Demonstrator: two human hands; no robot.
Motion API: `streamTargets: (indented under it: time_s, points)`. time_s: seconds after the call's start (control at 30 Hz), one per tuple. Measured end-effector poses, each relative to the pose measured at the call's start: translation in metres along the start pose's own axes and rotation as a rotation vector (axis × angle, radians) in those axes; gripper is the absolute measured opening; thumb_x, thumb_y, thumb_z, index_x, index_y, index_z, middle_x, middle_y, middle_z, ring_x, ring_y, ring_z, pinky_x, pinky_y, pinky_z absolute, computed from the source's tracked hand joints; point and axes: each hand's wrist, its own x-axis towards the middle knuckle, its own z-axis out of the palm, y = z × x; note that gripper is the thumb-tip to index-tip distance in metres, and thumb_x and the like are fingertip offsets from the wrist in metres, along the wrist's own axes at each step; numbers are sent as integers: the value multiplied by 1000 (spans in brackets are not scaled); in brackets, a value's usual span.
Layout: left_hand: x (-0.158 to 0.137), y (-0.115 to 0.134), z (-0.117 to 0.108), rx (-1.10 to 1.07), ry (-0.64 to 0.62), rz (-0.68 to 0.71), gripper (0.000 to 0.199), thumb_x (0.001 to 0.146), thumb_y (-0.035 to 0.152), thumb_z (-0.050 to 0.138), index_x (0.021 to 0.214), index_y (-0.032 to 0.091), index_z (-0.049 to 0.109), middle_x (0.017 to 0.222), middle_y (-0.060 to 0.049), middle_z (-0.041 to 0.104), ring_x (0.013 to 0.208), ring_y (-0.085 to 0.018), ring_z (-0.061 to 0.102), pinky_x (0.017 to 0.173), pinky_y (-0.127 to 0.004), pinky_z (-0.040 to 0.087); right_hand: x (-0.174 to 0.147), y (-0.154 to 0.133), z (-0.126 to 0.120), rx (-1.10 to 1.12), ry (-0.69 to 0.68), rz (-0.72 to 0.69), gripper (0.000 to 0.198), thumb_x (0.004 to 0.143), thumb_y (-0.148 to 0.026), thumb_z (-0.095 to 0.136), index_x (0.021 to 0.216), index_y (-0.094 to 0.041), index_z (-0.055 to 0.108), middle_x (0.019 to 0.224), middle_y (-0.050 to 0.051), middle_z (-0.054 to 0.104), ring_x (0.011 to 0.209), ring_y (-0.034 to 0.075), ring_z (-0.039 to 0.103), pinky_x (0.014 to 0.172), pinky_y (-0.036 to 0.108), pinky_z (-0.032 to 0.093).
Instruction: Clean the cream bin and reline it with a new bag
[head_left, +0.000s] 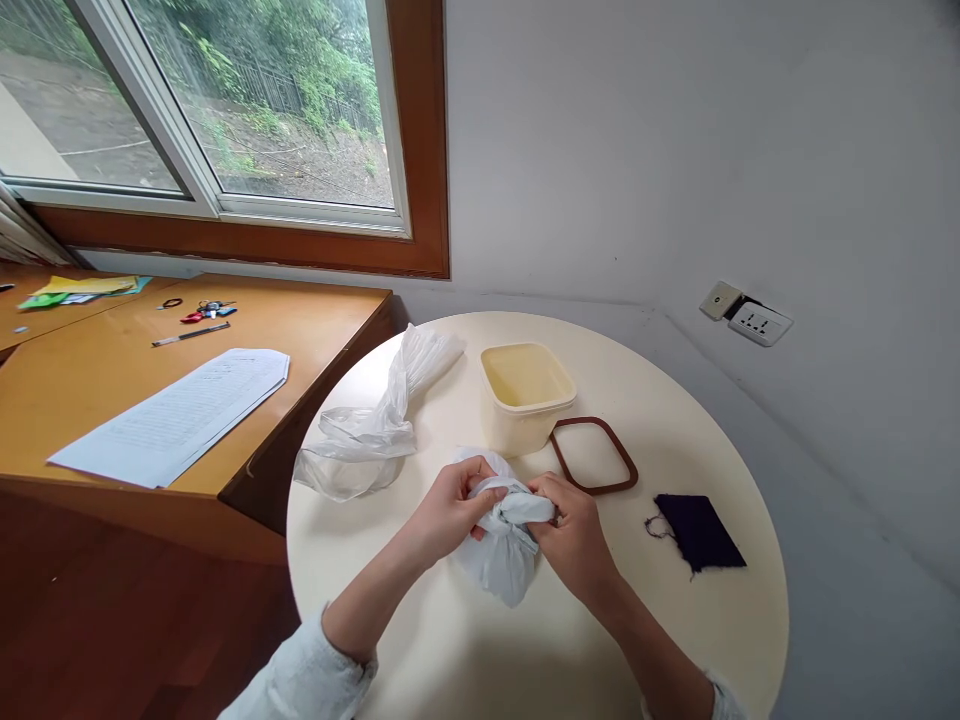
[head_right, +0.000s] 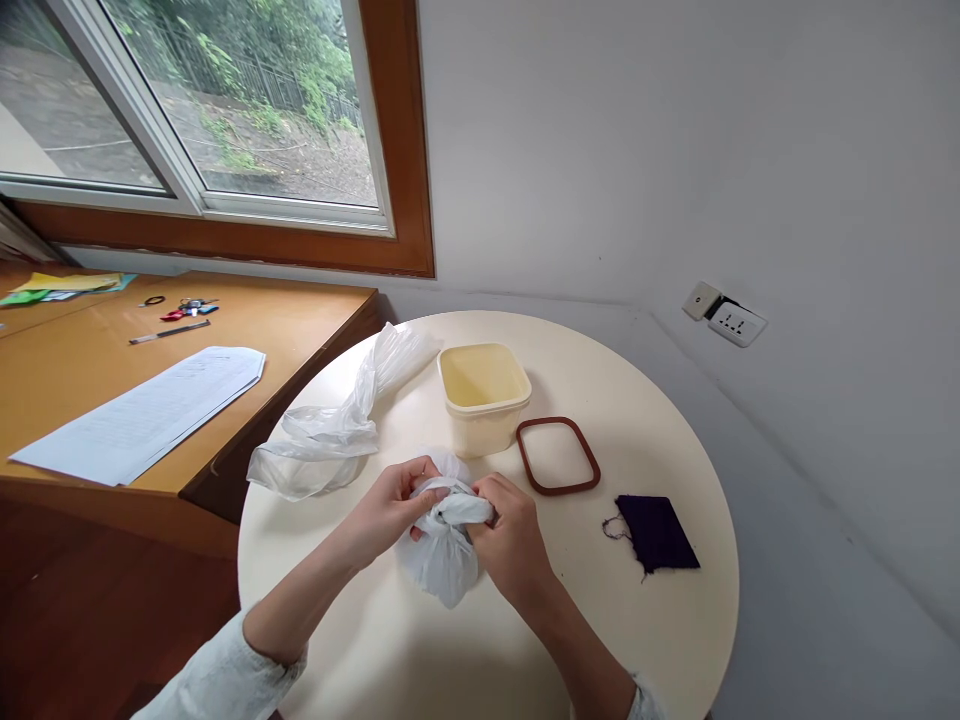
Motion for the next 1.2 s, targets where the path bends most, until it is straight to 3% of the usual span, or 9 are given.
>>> streamTargets:
  time_s: [0.33,0.47,0.63,0.73,0.87,0.93,1.03,1.13,1.2]
  points:
    - [-3,-7,1,-279,329,151,28,77,41,59,69,19,43,54,7,47,49,-7,41,49,-18,33,-10,5,-1,25,-12,-126,19,73,-21,62,64,-19,46,88,6,54,79,16,53,70,28,44]
    - [-8,-6,-8,-425,290,159,23,78,34,60,73,19,43,58,6,51,53,-7,44,53,-18,33,-11,9,-2,185,4,55,14,79,-29,58,70,-18,54,82,5,55,74,16,52,68,29,43]
    - [-16,-10,-29,-483,97,154,16,68,26,65,68,18,51,61,4,51,55,-8,45,55,-20,36,-7,17,-7,712,-72,427,26,80,-41,55,69,-17,56,70,2,54,66,14,49,62,28,42]
    - [-21,-10,-41,-315,-128,95,8,63,23,63,67,16,60,64,0,56,60,-12,49,58,-24,40,-5,19,-10,889,-61,498,29,78,-39,59,62,-17,51,69,1,52,67,13,48,61,26,41]
    - [-23,-4,-46,20,-413,120,9,69,20,56,68,17,65,83,-6,63,81,-21,55,73,-32,43,-3,16,-15,832,-60,465,25,79,-38,58,68,-16,55,69,1,52,66,12,47,61,24,38]
    - [-21,0,-42,80,-340,176,13,75,21,53,67,17,63,83,-7,62,82,-20,54,74,-32,43,-1,13,-20,757,-93,429,28,81,-39,55,65,-16,52,63,0,51,58,10,44,57,24,36]
    - [-17,5,-30,188,-68,292,10,79,22,52,76,17,59,81,-6,57,81,-17,52,74,-30,43,3,4,-27,629,-170,376,29,83,-39,53,64,-17,47,53,-4,47,45,7,36,48,23,29]
    - [-12,9,-16,412,10,403,42,73,25,64,113,24,52,116,-9,50,107,-22,45,91,-37,38,8,-9,-34,503,-288,324,26,83,-40,52,71,-18,49,45,-8,41,39,6,29,42,22,23]
    - [-7,8,-8,551,-5,438,54,70,28,68,120,30,48,132,-9,39,120,-26,34,97,-41,34,11,-17,-38,442,-394,299,26,82,-42,52,73,-17,51,44,-9,38,38,5,27,41,22,21]
